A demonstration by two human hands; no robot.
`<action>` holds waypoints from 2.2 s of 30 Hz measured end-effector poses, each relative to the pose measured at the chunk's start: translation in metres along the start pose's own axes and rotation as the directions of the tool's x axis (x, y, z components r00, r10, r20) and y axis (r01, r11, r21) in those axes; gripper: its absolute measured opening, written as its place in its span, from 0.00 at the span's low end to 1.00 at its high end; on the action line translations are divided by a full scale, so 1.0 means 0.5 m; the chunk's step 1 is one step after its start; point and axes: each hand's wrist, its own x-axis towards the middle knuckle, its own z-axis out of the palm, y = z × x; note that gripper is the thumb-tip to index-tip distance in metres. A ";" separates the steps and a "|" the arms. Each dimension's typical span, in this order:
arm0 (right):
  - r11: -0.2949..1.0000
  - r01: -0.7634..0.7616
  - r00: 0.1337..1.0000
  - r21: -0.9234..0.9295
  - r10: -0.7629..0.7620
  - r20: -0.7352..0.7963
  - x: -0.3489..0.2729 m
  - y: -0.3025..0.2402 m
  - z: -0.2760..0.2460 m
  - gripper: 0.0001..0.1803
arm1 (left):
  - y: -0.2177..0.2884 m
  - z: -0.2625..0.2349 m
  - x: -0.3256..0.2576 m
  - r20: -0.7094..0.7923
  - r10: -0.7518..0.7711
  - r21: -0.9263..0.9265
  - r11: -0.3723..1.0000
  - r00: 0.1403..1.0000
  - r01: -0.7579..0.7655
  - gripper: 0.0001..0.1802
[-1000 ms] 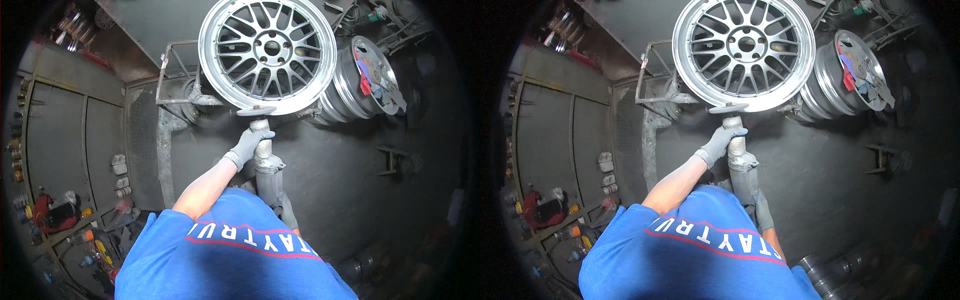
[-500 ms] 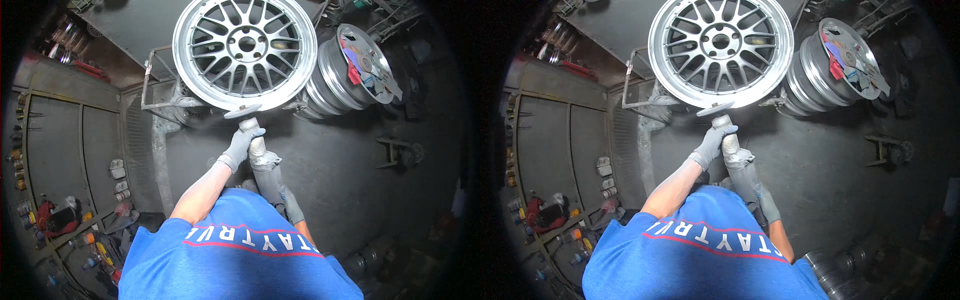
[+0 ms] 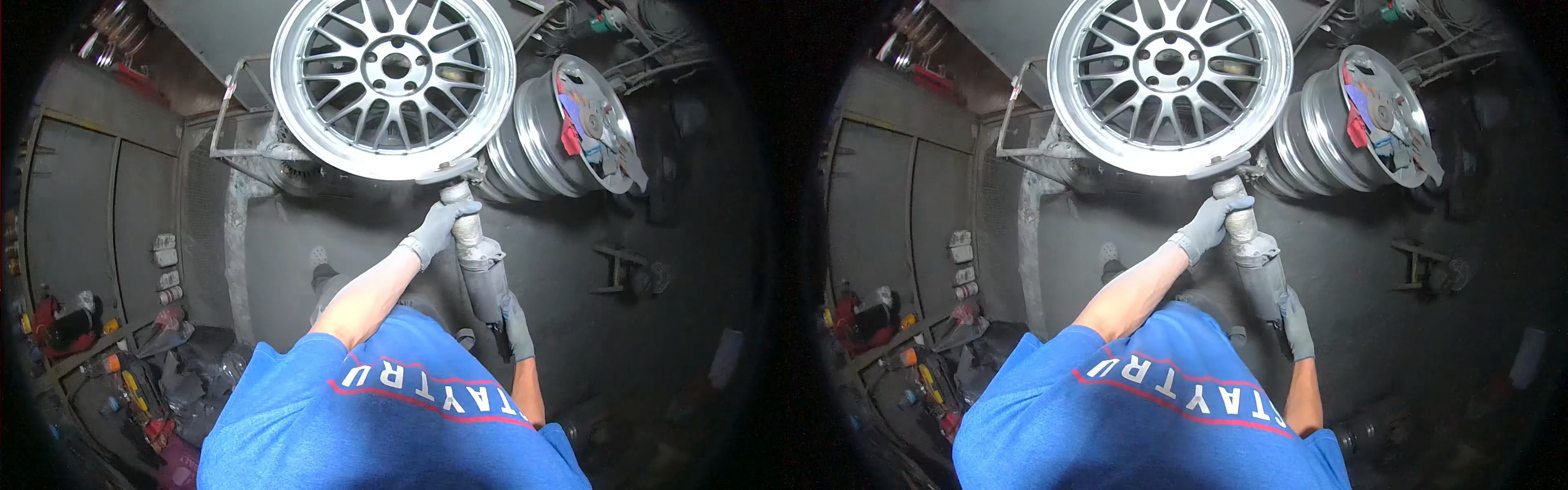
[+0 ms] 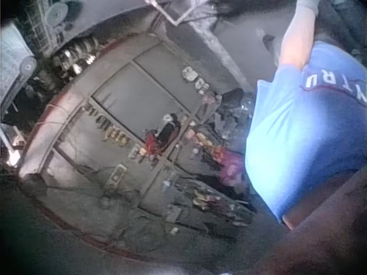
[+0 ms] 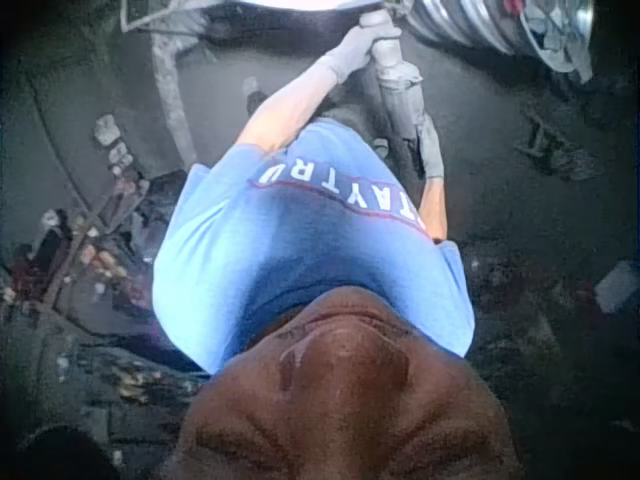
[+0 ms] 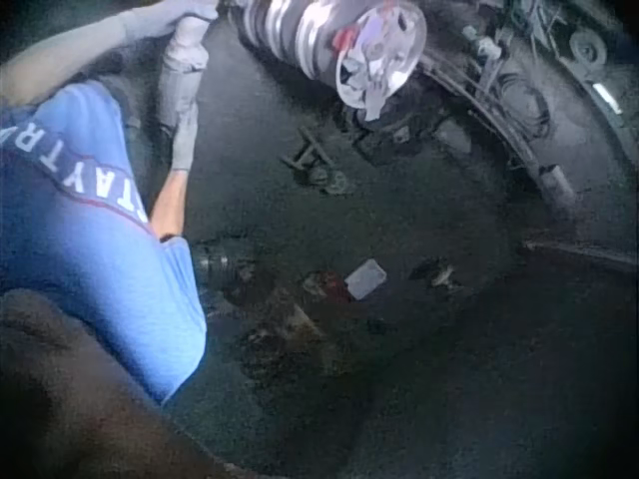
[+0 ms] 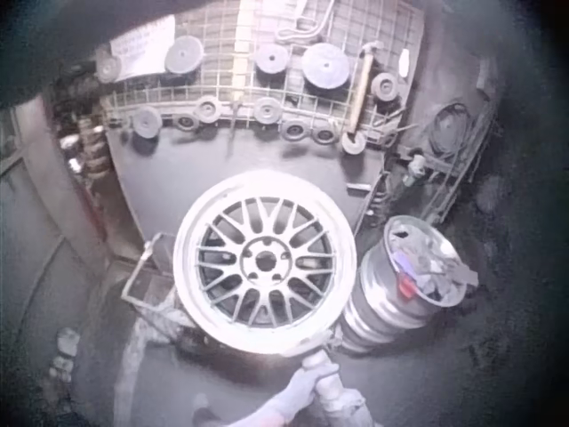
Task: The person uses a handheld angle grinder to grind the outer rim of a silver alloy wheel mounted on a stand. The person repeatedly moves the grinder along the rim edge and occasionally wipes the rim with a cloth.
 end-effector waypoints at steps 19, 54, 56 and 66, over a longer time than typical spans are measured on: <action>0.955 -0.151 0.978 0.257 0.106 0.181 0.005 0.045 0.427 0.39 | 0.240 -0.272 -0.172 -0.195 0.215 0.266 0.951 0.957 -0.159 0.19; 0.986 -0.104 0.969 0.130 0.070 0.237 0.065 -0.001 0.184 0.41 | 0.120 -0.171 -0.125 -0.283 0.256 0.100 0.966 0.924 -0.237 0.15; 0.964 -0.152 0.956 0.218 0.088 0.278 0.089 0.007 0.233 0.42 | 0.162 -0.195 -0.142 -0.293 0.285 0.115 0.958 0.913 -0.263 0.16; 0.993 0.051 0.967 0.104 -0.075 0.242 0.094 -0.051 0.317 0.36 | 0.237 -0.219 -0.162 -0.259 0.287 0.144 0.955 0.922 -0.257 0.09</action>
